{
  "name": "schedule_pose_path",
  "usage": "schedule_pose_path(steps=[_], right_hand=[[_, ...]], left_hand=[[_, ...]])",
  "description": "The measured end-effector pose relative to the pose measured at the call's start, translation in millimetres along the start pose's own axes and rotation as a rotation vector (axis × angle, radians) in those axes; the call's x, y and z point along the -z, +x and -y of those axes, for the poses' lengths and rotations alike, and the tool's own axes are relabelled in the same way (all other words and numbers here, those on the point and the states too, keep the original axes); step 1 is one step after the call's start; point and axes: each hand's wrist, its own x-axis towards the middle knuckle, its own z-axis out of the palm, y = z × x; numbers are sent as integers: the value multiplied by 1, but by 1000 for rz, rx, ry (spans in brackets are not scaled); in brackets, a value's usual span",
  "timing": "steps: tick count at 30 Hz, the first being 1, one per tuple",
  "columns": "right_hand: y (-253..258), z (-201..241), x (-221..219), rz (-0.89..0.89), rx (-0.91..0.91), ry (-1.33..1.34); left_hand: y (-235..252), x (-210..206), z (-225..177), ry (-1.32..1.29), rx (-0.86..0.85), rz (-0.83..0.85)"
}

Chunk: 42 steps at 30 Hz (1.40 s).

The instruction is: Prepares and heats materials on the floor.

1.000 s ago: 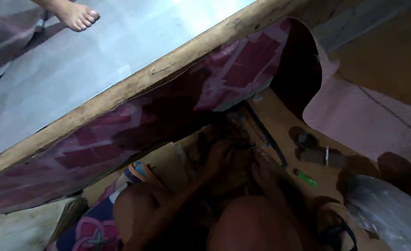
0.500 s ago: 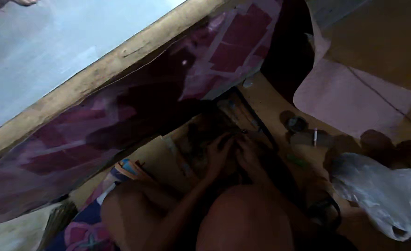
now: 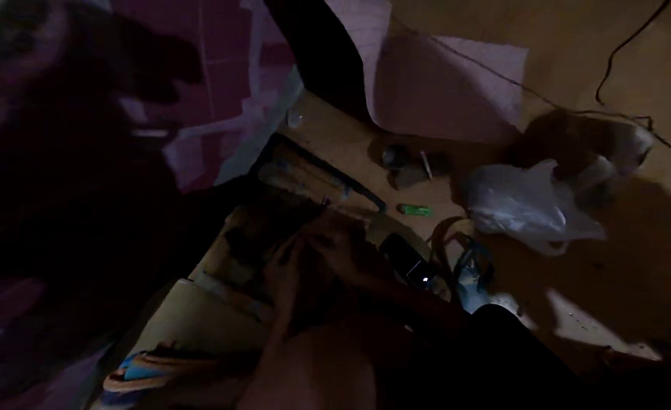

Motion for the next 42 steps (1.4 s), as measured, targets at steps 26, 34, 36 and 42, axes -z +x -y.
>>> schedule_pose_path(steps=[26,34,36,42], right_hand=[[-40,-54,175,-286,-161,-965],[-9,31,79,-16,204,-221],[1,39,61,93,259,-100],[16,48,37,187,238,108]], left_hand=[[-15,38,-39,-13,-131,4],[-11,27,-64,-95,-257,-44],[-10,22,-65,-110,-328,-56],[-7,19,-62,-153,-441,-73]])
